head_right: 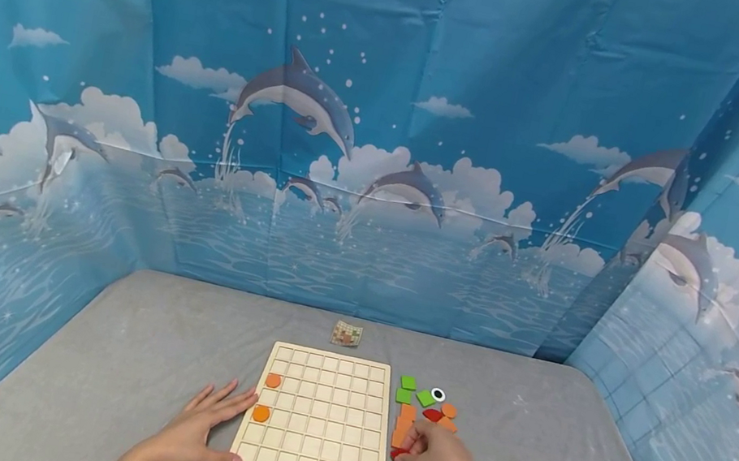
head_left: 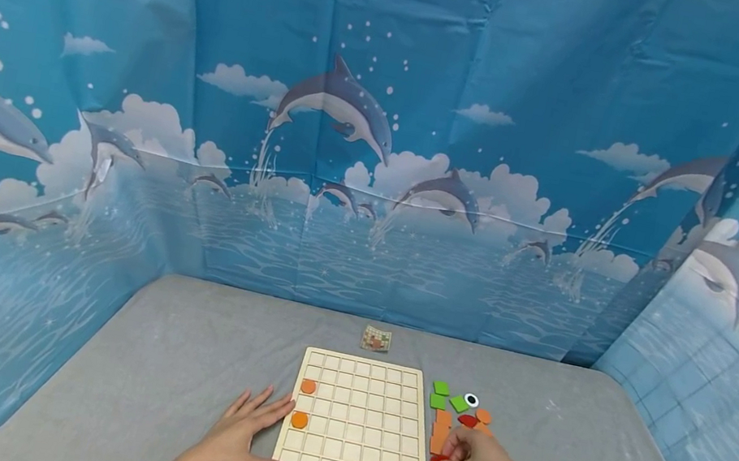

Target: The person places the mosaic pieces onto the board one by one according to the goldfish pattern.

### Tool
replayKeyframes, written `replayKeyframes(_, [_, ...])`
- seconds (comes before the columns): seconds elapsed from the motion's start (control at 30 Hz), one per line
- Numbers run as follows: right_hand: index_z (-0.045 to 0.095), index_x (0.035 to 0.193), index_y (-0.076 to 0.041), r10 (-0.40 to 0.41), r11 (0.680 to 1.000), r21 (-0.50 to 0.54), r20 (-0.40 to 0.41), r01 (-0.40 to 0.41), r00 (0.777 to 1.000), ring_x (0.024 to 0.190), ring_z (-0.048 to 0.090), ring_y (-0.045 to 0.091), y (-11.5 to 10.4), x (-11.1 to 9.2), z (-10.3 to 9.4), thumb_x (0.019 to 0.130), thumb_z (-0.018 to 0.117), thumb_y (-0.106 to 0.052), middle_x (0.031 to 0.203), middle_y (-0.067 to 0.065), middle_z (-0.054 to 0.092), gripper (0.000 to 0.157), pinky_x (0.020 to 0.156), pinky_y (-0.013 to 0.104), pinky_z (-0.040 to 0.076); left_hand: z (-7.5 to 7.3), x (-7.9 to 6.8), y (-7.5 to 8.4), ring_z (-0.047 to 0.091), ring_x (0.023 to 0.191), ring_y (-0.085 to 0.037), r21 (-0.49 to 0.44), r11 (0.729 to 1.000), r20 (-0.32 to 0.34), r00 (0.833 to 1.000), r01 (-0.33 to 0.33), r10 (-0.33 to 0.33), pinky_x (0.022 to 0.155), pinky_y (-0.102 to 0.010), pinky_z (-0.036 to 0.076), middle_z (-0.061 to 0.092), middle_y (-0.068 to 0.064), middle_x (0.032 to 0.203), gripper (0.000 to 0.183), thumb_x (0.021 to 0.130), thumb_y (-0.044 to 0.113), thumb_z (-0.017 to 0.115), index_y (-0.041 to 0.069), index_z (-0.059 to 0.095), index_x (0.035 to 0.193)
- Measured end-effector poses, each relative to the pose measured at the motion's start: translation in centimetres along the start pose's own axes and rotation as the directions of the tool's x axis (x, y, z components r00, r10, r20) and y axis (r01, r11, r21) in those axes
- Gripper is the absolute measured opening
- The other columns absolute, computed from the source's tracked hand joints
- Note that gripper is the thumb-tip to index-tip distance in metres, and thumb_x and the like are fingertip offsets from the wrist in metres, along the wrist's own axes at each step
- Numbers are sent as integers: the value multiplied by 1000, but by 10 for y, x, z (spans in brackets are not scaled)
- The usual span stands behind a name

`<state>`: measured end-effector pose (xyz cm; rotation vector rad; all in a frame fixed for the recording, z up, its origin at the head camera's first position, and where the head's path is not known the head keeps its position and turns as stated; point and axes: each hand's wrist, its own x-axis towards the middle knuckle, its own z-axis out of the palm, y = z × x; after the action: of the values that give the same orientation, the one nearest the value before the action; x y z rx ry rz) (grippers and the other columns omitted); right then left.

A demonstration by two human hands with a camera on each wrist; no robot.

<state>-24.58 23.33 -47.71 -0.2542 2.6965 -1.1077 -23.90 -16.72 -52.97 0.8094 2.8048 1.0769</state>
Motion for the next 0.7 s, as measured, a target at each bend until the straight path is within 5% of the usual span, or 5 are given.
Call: replayKeyframes(0.7, [70, 92, -6, 14, 995, 97, -170, 3, 985, 62, 57, 19, -25, 8, 10, 83, 70, -5, 73, 1, 62, 9, 52, 32, 48, 0, 0, 0, 14, 141, -33, 18, 1000, 12, 1000, 12, -13, 109, -52, -1, 33, -1, 150, 89, 75, 58, 70, 13, 39, 146])
